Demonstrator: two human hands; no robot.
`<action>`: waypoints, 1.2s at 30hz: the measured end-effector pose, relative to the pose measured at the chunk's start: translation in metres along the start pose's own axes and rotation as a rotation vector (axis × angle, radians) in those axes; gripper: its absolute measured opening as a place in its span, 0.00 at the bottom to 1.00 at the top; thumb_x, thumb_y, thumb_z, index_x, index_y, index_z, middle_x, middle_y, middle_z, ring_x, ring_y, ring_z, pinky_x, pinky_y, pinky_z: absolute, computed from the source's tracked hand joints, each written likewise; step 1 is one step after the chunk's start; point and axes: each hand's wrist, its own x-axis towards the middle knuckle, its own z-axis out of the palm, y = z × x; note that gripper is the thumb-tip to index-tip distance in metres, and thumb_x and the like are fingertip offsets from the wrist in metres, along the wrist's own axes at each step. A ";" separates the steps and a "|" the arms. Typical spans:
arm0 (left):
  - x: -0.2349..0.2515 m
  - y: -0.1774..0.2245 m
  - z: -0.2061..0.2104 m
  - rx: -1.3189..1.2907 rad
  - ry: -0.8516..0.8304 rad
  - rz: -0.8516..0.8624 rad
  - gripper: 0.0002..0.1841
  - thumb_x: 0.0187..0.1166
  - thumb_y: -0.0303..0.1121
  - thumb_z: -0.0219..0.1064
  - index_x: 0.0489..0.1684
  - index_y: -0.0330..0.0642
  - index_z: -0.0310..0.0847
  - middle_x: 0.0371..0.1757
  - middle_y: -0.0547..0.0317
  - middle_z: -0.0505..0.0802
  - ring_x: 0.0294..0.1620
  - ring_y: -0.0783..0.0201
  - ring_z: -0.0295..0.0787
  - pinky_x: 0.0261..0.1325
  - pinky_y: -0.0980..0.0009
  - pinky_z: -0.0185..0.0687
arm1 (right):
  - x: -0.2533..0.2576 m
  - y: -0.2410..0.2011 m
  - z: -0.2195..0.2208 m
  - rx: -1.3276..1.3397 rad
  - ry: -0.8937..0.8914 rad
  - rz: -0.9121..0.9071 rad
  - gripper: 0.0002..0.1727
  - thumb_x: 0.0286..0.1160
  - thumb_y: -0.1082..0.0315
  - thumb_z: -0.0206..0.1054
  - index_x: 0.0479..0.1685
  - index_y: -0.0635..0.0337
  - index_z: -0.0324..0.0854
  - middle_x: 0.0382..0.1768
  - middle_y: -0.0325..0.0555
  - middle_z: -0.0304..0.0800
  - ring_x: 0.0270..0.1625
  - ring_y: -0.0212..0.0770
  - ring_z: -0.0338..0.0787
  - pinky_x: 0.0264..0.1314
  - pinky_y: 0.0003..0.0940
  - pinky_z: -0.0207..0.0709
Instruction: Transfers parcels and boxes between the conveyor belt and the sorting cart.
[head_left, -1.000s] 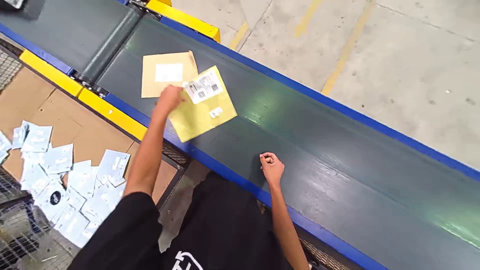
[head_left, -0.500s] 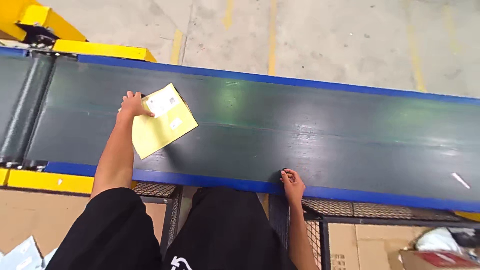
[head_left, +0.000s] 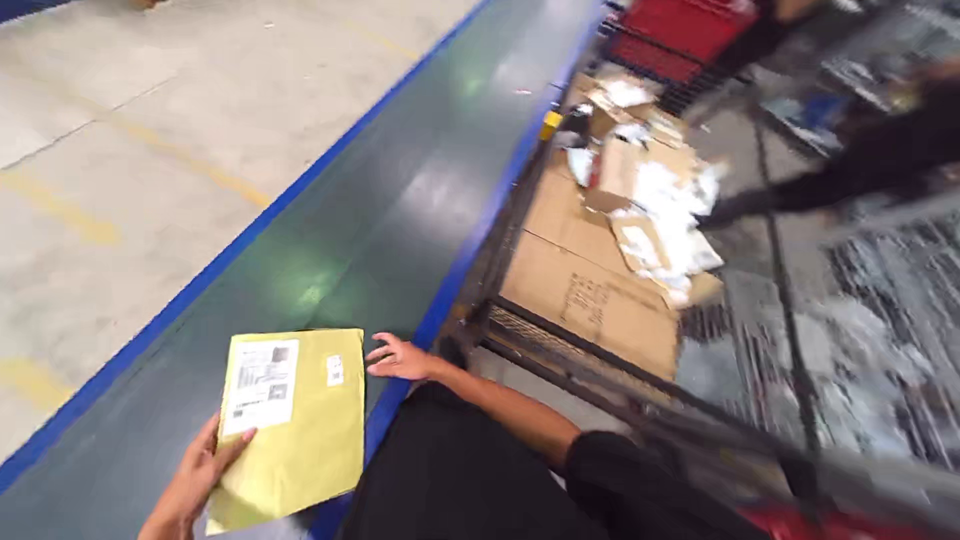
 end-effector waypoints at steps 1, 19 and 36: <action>0.011 0.017 0.026 -0.071 -0.005 0.064 0.38 0.72 0.24 0.68 0.86 0.34 0.56 0.64 0.50 0.88 0.53 0.71 0.91 0.59 0.66 0.91 | -0.005 -0.006 -0.006 0.116 -0.031 -0.007 0.50 0.76 0.64 0.74 0.93 0.62 0.45 0.74 0.63 0.80 0.67 0.52 0.89 0.71 0.49 0.83; 0.187 0.248 0.408 -0.038 -0.452 0.194 0.44 0.75 0.34 0.68 0.94 0.50 0.46 0.60 0.56 0.94 0.49 0.63 0.96 0.50 0.67 0.94 | -0.209 0.024 -0.310 0.640 0.861 -0.172 0.29 0.78 0.69 0.70 0.76 0.69 0.67 0.53 0.54 0.91 0.51 0.42 0.94 0.59 0.42 0.90; 0.164 0.185 0.428 -0.172 -0.249 -0.106 0.25 0.89 0.29 0.54 0.86 0.38 0.60 0.67 0.41 0.90 0.59 0.47 0.94 0.61 0.55 0.92 | -0.224 -0.018 -0.671 0.583 1.052 -0.338 0.33 0.95 0.47 0.41 0.93 0.48 0.44 0.74 0.52 0.83 0.64 0.51 0.91 0.63 0.50 0.88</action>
